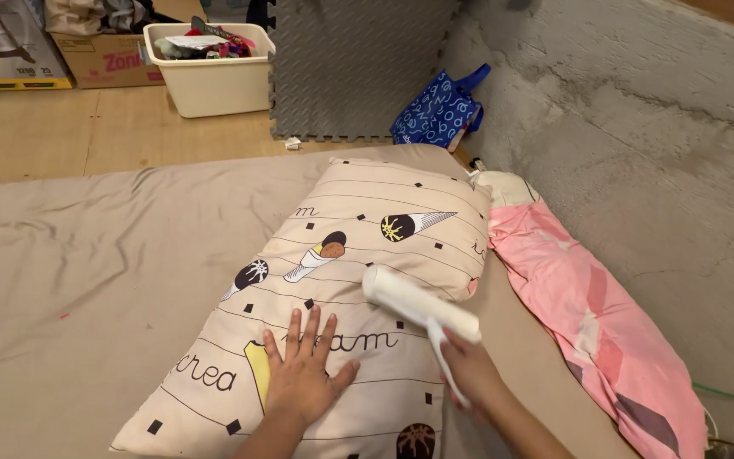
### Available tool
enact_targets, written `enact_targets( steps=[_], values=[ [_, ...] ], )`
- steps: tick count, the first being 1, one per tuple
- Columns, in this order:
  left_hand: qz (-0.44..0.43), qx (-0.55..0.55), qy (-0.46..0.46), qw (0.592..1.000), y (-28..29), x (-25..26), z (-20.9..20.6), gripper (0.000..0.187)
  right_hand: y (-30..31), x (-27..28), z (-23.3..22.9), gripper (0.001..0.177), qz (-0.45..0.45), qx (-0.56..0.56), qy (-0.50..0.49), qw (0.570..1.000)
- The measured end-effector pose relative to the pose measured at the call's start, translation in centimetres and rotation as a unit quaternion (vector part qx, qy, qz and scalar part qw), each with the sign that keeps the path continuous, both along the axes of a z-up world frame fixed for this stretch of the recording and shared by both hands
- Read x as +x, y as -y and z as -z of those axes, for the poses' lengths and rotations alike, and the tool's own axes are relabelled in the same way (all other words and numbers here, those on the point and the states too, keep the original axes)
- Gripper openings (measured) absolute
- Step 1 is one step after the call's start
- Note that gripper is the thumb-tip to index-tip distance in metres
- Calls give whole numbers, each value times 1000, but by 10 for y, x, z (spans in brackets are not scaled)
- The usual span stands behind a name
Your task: Cleaning pillows and pillowcases using a lint roller to remove hair and lint.
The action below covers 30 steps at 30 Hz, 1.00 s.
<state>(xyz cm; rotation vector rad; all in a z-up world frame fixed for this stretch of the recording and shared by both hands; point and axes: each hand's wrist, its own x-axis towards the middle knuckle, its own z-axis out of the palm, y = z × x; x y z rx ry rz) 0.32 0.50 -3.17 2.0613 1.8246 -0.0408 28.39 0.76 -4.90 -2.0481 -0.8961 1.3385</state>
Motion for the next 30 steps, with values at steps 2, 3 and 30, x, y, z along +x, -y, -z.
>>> enact_targets(
  steps=[2,3,30],
  values=[
    [1,-27,4,1000,-1,0,-5,90,-41,-7,7,53,10,22,21,999],
    [0,-25,1,1000,-3,-2,3,90,-54,-12,6,53,9,24,18,1000],
    [-11,-60,40,997,-16,-3,-11,107,-68,-35,-3,59,-77,42,112,990]
  ],
)
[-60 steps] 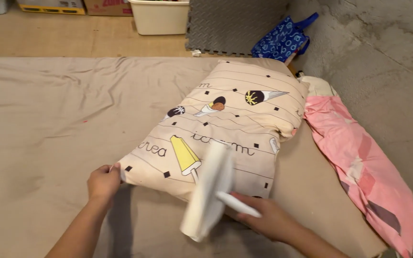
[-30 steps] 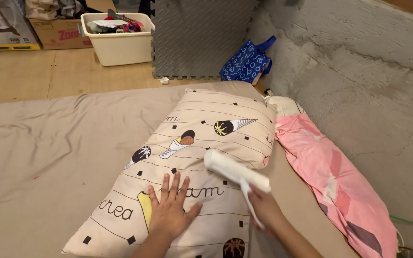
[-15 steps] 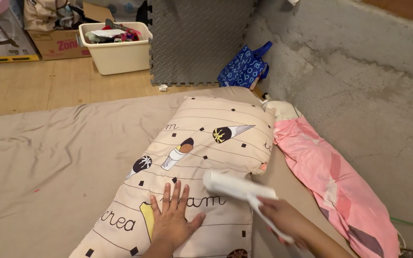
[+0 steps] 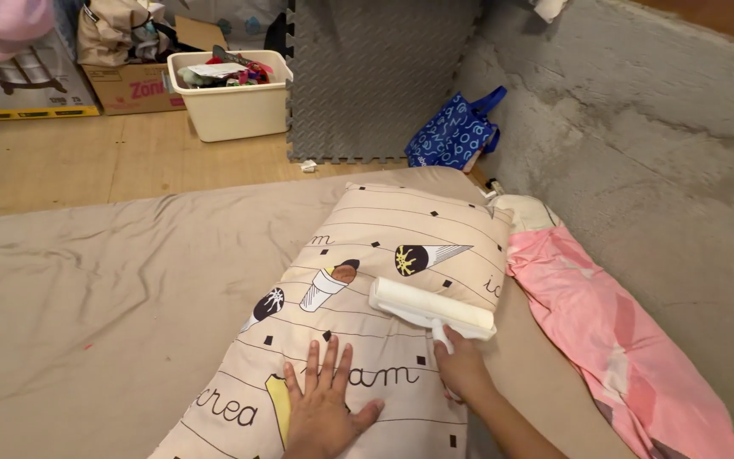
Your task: Cleaning pillows and pillowcases using a lint roller to remove hair and lint.
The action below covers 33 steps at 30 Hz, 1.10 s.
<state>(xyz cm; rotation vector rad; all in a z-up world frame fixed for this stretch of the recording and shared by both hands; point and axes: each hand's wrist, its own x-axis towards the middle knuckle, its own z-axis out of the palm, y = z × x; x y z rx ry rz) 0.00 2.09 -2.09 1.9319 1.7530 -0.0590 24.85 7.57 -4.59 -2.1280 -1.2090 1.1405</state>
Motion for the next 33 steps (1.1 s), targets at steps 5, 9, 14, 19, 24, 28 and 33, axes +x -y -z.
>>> enact_targets(
  steps=[5,9,14,19,24,28,33],
  values=[
    [2,-18,5,1000,-13,5,-7,111,-29,-15,5,58,10,73,89,993],
    [-1,-22,-5,1000,-24,8,-5,118,-77,19,64,59,-19,189,200,961],
    [24,-123,-66,990,-51,12,-29,136,-130,31,40,62,-24,114,184,976],
    [44,-137,-64,988,-83,9,0,139,-184,43,29,58,-45,139,192,971],
    [10,-19,-108,994,-123,14,82,133,-252,70,46,57,-83,187,239,949],
    [1,-154,-87,984,-143,14,20,134,-283,64,18,55,-81,112,238,961],
    [-20,-144,-78,986,-161,20,34,133,-316,71,28,61,-83,75,226,968]
  ],
)
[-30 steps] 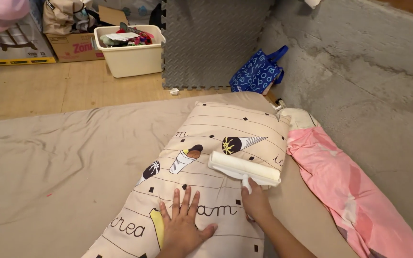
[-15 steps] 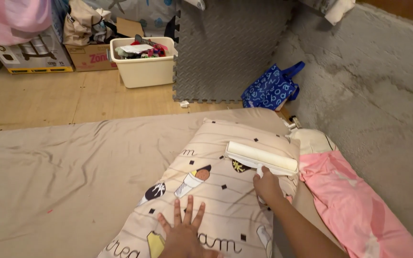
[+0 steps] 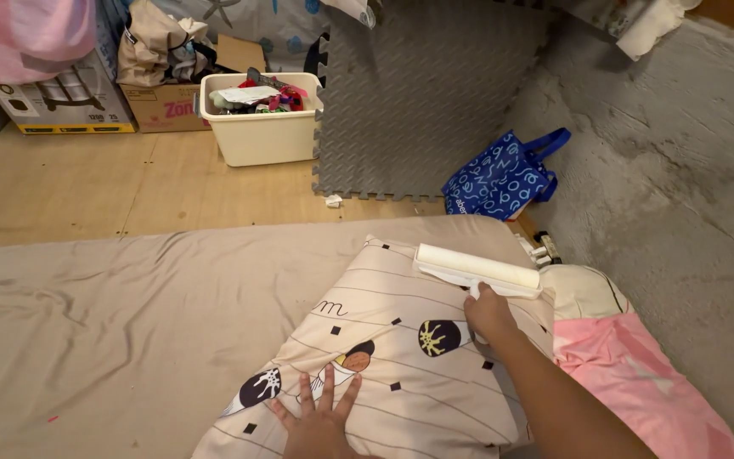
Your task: Cleaning pillows and pillowcases using a lint roller to remove hair and lint.
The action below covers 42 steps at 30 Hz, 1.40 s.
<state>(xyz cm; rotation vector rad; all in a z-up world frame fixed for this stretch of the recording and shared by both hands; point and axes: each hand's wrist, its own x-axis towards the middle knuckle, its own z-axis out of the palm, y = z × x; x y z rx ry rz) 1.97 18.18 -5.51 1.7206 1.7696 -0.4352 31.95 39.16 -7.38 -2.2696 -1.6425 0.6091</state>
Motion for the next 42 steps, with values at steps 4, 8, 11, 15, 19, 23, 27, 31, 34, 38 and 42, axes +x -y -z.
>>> enact_targets(
  steps=[4,8,11,15,19,23,27,31,34,38,42],
  values=[
    [-4,9,-64,998,-17,5,67,93,-7,6,13,62,-2,33,-4,999],
    [90,44,-220,970,-31,1,154,56,10,12,24,65,-24,57,4,998],
    [86,54,-209,973,-24,2,146,56,36,8,9,66,-27,43,-6,999],
    [71,73,-193,976,-16,4,132,56,74,5,5,66,-8,17,8,1000],
    [37,185,-207,960,-8,0,190,55,131,-10,-28,65,-27,22,-22,999],
    [-12,746,-177,642,-17,-18,302,53,156,19,60,66,-76,66,-29,995],
    [-34,544,-166,822,31,-15,211,59,211,10,33,64,-33,-22,-3,999],
    [36,104,-161,981,114,-3,18,106,253,21,33,61,-86,2,-9,996],
    [43,45,-103,993,150,-7,-36,137,274,44,46,60,-99,-26,-56,993],
    [61,45,-68,995,176,-21,-57,135,333,-9,-123,58,-19,-165,-88,982],
    [71,39,-62,995,184,-43,-45,132,325,4,-92,57,-32,-76,-114,990]
  ],
)
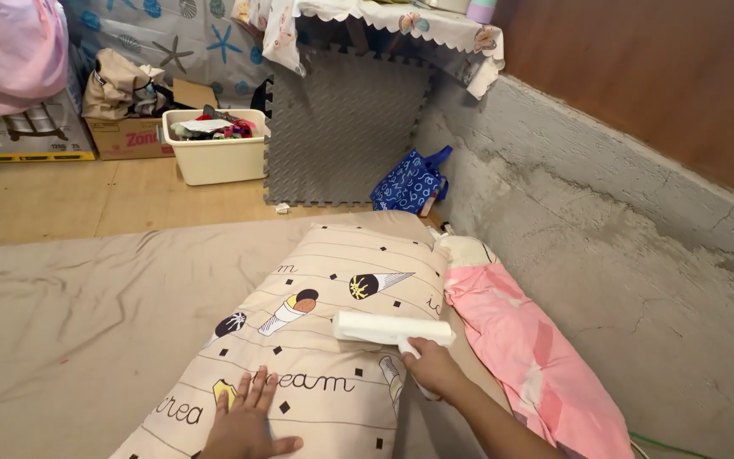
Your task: Cleaning pillows and pillowcases using a lint roller to remove hair and lint.
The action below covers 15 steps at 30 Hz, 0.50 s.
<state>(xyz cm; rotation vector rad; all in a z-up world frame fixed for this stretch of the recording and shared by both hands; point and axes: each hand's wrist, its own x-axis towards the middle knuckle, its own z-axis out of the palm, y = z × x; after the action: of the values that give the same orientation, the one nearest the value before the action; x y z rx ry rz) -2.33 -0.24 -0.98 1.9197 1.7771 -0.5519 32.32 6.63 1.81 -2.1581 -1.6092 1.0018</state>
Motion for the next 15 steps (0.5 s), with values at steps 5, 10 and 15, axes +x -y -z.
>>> enact_targets(
  steps=[5,10,15],
  values=[
    [-55,-22,5,998,-1,-14,-15,144,39,-64,-76,56,-82,-8,30,996],
    [-75,-14,24,997,-7,-25,-6,152,-7,-55,-15,55,-198,-5,81,977],
    [-92,-26,35,995,-18,-25,-10,154,-74,-63,34,51,-256,30,129,958]
  ],
)
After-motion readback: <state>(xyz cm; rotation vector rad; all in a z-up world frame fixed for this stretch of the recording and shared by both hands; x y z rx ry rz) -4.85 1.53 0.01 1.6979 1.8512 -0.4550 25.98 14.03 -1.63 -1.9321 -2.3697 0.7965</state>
